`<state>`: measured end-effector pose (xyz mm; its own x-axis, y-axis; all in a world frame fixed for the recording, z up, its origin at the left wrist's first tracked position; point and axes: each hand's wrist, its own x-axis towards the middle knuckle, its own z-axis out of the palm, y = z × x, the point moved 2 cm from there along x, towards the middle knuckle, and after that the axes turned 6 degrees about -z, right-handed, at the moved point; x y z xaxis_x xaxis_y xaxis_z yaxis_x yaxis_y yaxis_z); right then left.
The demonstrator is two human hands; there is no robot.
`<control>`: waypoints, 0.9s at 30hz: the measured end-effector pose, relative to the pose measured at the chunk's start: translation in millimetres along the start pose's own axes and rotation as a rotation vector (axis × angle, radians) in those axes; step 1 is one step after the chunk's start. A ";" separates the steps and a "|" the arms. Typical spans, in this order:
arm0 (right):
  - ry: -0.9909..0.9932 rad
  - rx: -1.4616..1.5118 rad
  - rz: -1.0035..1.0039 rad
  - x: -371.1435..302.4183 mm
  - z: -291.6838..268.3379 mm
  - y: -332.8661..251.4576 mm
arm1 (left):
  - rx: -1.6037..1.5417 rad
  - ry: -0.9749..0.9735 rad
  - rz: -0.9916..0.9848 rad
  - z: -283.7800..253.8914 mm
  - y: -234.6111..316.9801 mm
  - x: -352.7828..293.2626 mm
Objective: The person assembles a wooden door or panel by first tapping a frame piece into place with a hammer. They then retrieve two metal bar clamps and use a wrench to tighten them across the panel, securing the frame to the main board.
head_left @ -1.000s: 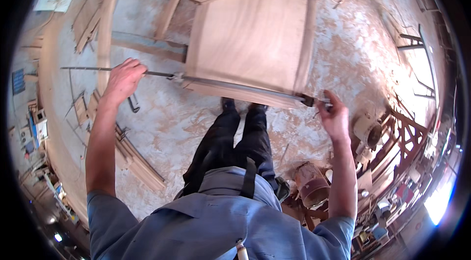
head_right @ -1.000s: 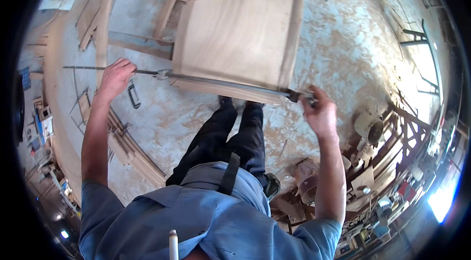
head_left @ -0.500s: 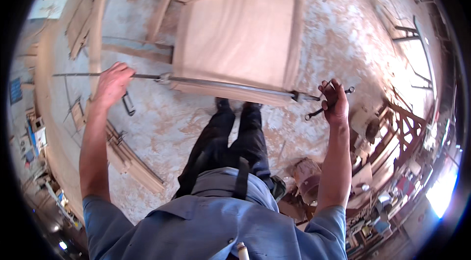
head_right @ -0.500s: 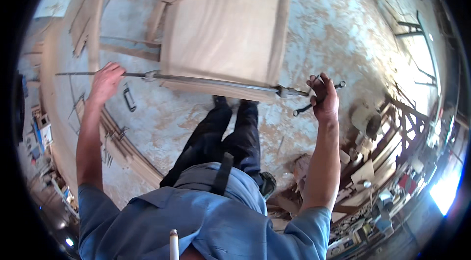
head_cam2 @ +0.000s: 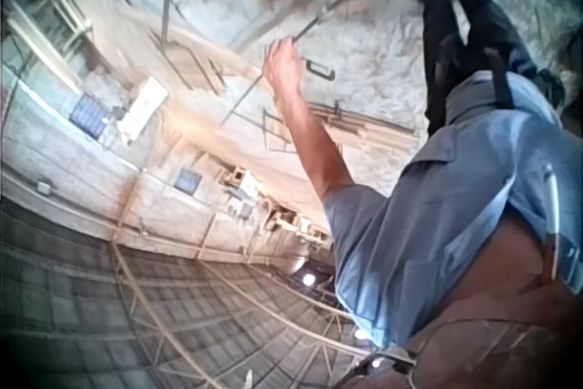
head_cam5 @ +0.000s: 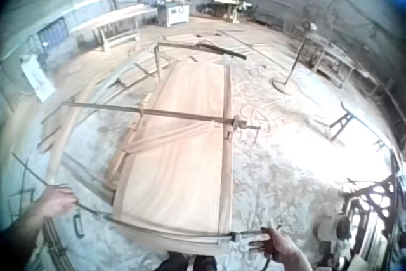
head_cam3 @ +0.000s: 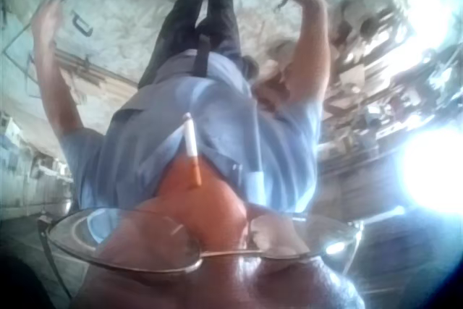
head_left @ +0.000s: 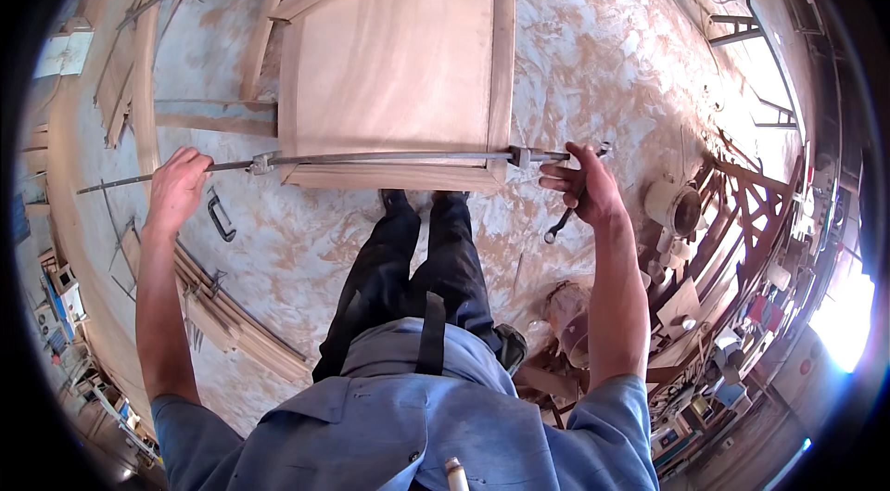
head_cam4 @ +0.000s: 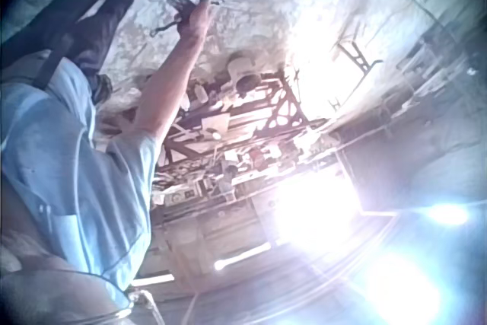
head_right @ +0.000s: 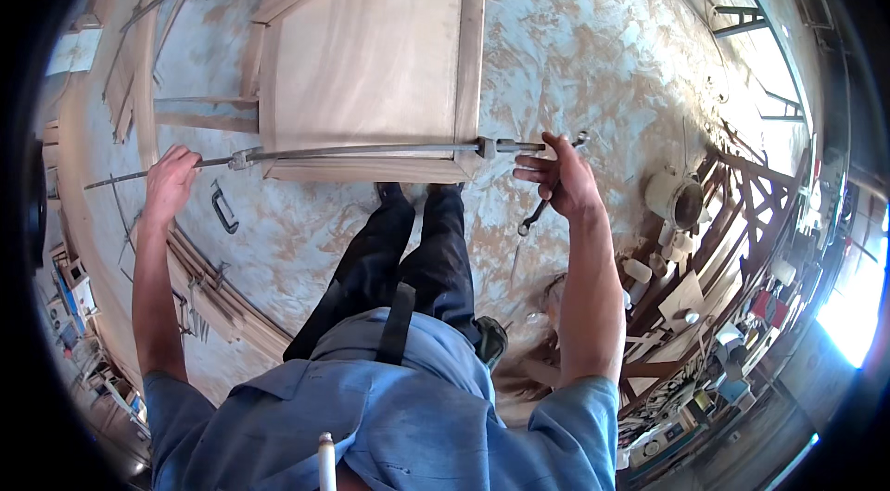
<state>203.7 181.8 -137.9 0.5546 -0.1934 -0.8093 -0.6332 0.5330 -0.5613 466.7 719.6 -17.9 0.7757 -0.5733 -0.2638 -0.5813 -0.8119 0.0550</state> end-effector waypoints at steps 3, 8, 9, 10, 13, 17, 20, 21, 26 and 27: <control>-0.057 -0.100 0.054 4.9 -4.1 -0.7 | 0.008 0.003 0.005 4.1 -4.1 0.5; 0.020 0.045 -0.111 16.9 -14.3 -4.7 | -0.012 -0.011 0.012 -1.9 1.8 3.9; 0.027 0.014 -0.142 16.1 -16.2 -3.4 | -0.017 -0.015 0.009 -2.5 1.9 3.9; 0.030 -0.020 -0.171 16.6 -14.4 -3.0 | -0.017 -0.012 0.013 -1.9 -0.3 2.6; -0.029 0.117 -0.216 11.6 -13.1 3.5 | -0.008 -0.008 0.021 0.6 -5.1 -0.2; -0.044 0.109 -0.202 33.3 -23.0 -8.1 | 0.017 -0.008 0.041 1.7 -4.8 3.8; 0.018 0.100 -0.331 40.1 -15.7 -33.8 | 0.036 -0.010 0.051 2.4 -7.0 6.0; -0.017 0.105 -0.340 34.1 -15.6 -42.9 | 0.041 -0.014 0.050 3.8 -7.2 5.7; -0.021 -0.273 -0.261 -33.2 -11.7 -59.0 | 0.021 -0.011 0.029 1.1 -5.1 0.8; 0.089 -0.466 -0.329 -31.3 -18.7 -43.2 | 0.013 -0.008 0.029 -0.4 -1.7 2.2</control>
<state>203.6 149.4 -91.6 0.7278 -0.3670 -0.5793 -0.6173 0.0174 -0.7866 469.5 719.6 -18.2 0.7568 -0.5953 -0.2701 -0.6063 -0.7936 0.0504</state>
